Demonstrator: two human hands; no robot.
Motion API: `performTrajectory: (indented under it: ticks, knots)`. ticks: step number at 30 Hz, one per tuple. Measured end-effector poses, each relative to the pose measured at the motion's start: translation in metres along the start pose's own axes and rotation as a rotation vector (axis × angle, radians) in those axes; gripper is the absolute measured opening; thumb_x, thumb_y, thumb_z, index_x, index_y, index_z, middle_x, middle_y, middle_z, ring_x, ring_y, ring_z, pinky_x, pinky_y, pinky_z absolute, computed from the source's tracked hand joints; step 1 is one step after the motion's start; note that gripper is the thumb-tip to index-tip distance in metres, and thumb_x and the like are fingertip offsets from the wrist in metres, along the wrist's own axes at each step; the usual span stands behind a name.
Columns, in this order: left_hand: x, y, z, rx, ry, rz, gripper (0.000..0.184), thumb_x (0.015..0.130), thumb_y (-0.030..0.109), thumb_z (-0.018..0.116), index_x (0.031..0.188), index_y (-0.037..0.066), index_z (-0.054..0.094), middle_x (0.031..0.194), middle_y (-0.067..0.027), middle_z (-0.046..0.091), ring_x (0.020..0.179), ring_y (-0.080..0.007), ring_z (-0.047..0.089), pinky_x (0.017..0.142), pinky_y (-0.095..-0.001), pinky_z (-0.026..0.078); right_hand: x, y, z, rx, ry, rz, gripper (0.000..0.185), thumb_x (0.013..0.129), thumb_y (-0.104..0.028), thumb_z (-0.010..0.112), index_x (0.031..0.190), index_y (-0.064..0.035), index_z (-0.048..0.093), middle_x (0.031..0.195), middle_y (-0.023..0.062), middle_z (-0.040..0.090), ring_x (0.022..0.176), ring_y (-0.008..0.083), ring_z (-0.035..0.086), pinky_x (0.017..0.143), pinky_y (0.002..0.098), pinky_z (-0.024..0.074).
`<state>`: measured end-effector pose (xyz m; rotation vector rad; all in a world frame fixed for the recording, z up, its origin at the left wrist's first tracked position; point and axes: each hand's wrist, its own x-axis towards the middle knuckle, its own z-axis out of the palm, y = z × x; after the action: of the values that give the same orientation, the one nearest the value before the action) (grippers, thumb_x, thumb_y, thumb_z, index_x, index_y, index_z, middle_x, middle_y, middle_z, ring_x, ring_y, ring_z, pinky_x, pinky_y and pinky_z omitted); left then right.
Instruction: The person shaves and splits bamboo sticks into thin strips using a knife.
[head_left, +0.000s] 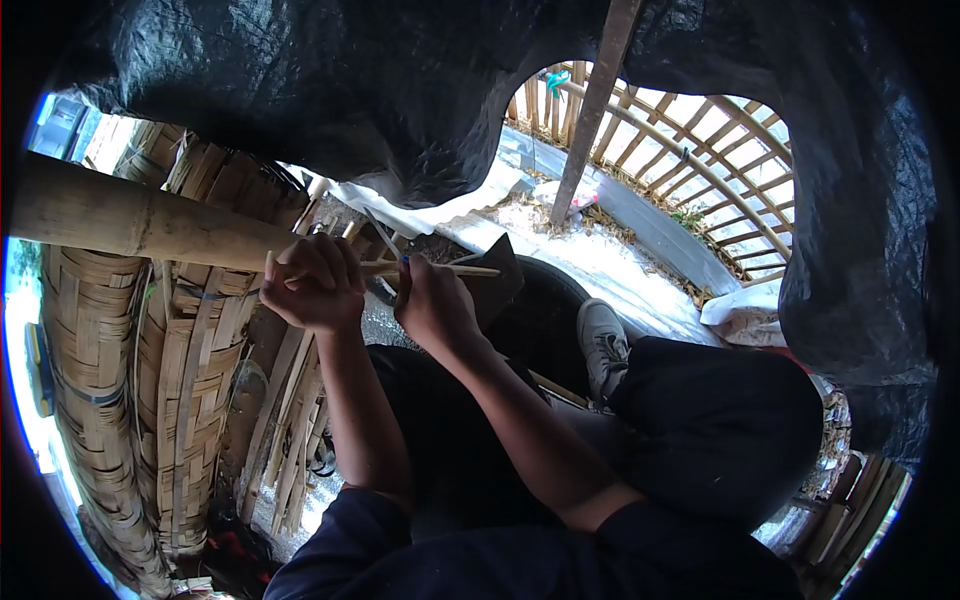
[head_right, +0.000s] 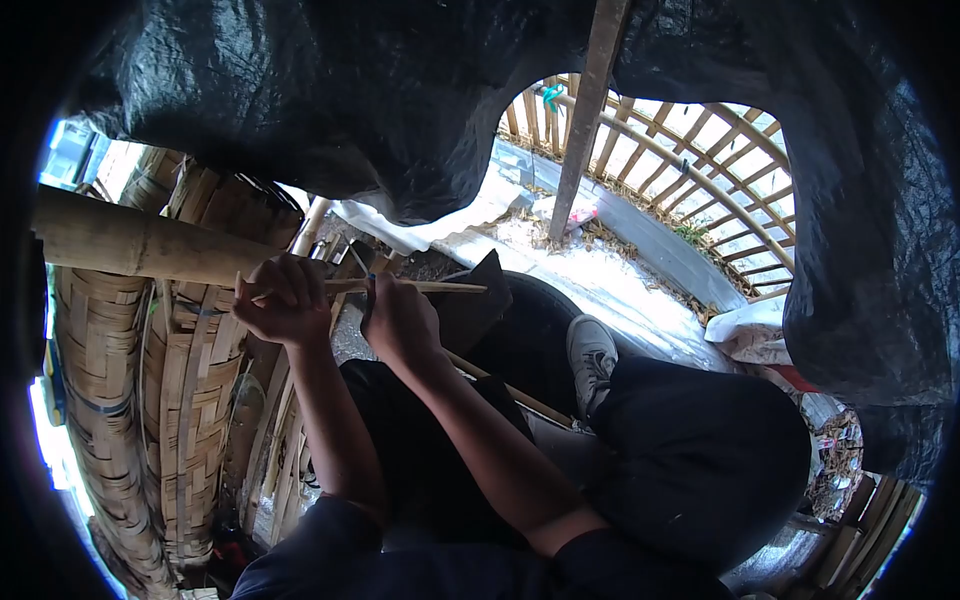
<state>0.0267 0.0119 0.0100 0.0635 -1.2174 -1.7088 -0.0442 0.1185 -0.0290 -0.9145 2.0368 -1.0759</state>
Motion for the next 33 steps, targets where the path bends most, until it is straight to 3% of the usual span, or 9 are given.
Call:
performTrajectory:
  ticks: [4, 8, 11, 18, 24, 27, 31, 32, 33]
  knots:
    - [0.002, 0.001, -0.019, -0.053, 0.080, 0.005, 0.063, 0.091, 0.052, 0.027, 0.051, 0.007, 0.044, 0.043, -0.0052, 0.036, 0.031, -0.0149, 0.032, 0.026, -0.0257, 0.029, 0.015, 0.062, 0.017, -0.085, 0.008, 0.068, 0.029, 0.095, -0.022, 0.041, 0.101, -0.0001, 0.058, 0.088, 0.0239, 0.066, 0.085, 0.0411, 0.065, 0.079, 0.0521, 0.0503]
    - [0.004, -0.003, -0.003, -0.075, 0.083, 0.011, 0.064, 0.091, 0.053, 0.026, 0.050, 0.007, 0.042, 0.043, -0.0053, 0.035, 0.031, -0.0152, 0.032, 0.026, -0.0257, 0.030, 0.024, 0.225, 0.042, -0.231, -0.069, 0.243, 0.032, 0.095, -0.021, 0.039, 0.105, -0.0010, 0.061, 0.093, 0.0254, 0.066, 0.093, 0.0408, 0.063, 0.086, 0.0490, 0.0484]
    - [0.008, -0.006, 0.017, -0.014, -0.134, 0.035, 0.061, 0.092, 0.053, 0.029, 0.049, 0.010, 0.040, 0.045, -0.0027, 0.033, 0.034, -0.0129, 0.027, 0.029, -0.0228, 0.024, 0.024, 0.229, 0.033, -0.216, -0.100, 0.374, 0.035, 0.096, -0.023, 0.036, 0.099, -0.0001, 0.063, 0.094, 0.0264, 0.065, 0.094, 0.0408, 0.062, 0.087, 0.0478, 0.0482]
    - [0.008, -0.006, -0.010, -0.010, 0.087, 0.042, 0.061, 0.091, 0.052, 0.025, 0.053, 0.008, 0.042, 0.046, -0.0051, 0.036, 0.033, -0.0150, 0.032, 0.027, -0.0259, 0.031, 0.013, 0.023, -0.028, -0.005, -0.237, 0.079, 0.032, 0.094, -0.022, 0.038, 0.099, -0.0005, 0.061, 0.094, 0.0267, 0.065, 0.091, 0.0408, 0.063, 0.084, 0.0490, 0.0485]
    - [0.011, -0.004, -0.011, -0.009, 0.134, 0.030, 0.059, 0.091, 0.051, 0.027, 0.054, 0.008, 0.042, 0.048, -0.0051, 0.036, 0.035, -0.0150, 0.033, 0.030, -0.0260, 0.030, 0.019, 0.036, 0.011, -0.002, 0.004, 0.095, 0.039, 0.098, -0.028, 0.037, 0.097, 0.0039, 0.059, 0.086, 0.0280, 0.064, 0.088, 0.0436, 0.062, 0.079, 0.0521, 0.0475]
    - [0.012, -0.003, -0.011, -0.013, 0.210, -0.021, 0.058, 0.091, 0.052, 0.027, 0.057, 0.007, 0.043, 0.051, -0.0051, 0.039, 0.039, -0.0157, 0.036, 0.034, -0.0273, 0.034, 0.031, 0.097, 0.015, -0.100, -0.085, 0.136, 0.040, 0.097, -0.029, 0.038, 0.098, 0.0055, 0.058, 0.090, 0.0287, 0.064, 0.089, 0.0433, 0.062, 0.079, 0.0515, 0.0480]
    - [0.011, -0.003, -0.007, -0.058, 0.054, -0.067, 0.054, 0.090, 0.054, 0.032, 0.078, 0.004, 0.051, 0.078, -0.0092, 0.050, 0.069, -0.0222, 0.054, 0.051, -0.0298, 0.046, 0.032, 0.109, -0.005, -0.021, -0.044, 0.287, 0.046, 0.091, -0.039, 0.050, 0.108, 0.0023, 0.058, 0.097, 0.0234, 0.066, 0.094, 0.0391, 0.064, 0.080, 0.0479, 0.0491]
    - [0.010, -0.002, 0.000, 0.000, 0.007, -0.081, 0.054, 0.089, 0.056, 0.036, 0.088, 0.004, 0.053, 0.093, -0.0117, 0.053, 0.086, -0.0252, 0.058, 0.059, -0.0315, 0.050, 0.027, 0.098, -0.001, 0.198, 0.235, 0.090, 0.047, 0.085, -0.043, 0.062, 0.103, 0.0004, 0.061, 0.092, 0.0200, 0.067, 0.088, 0.0330, 0.067, 0.076, 0.0402, 0.0500]
    - [0.009, -0.004, 0.012, 0.000, 0.013, -0.081, 0.054, 0.089, 0.056, 0.036, 0.088, 0.004, 0.053, 0.093, -0.0117, 0.053, 0.086, -0.0252, 0.058, 0.059, -0.0315, 0.050, 0.026, 0.088, -0.003, 0.195, 0.231, 0.091, 0.047, 0.085, -0.043, 0.062, 0.103, 0.0004, 0.061, 0.092, 0.0200, 0.067, 0.088, 0.0330, 0.067, 0.076, 0.0402, 0.0500]
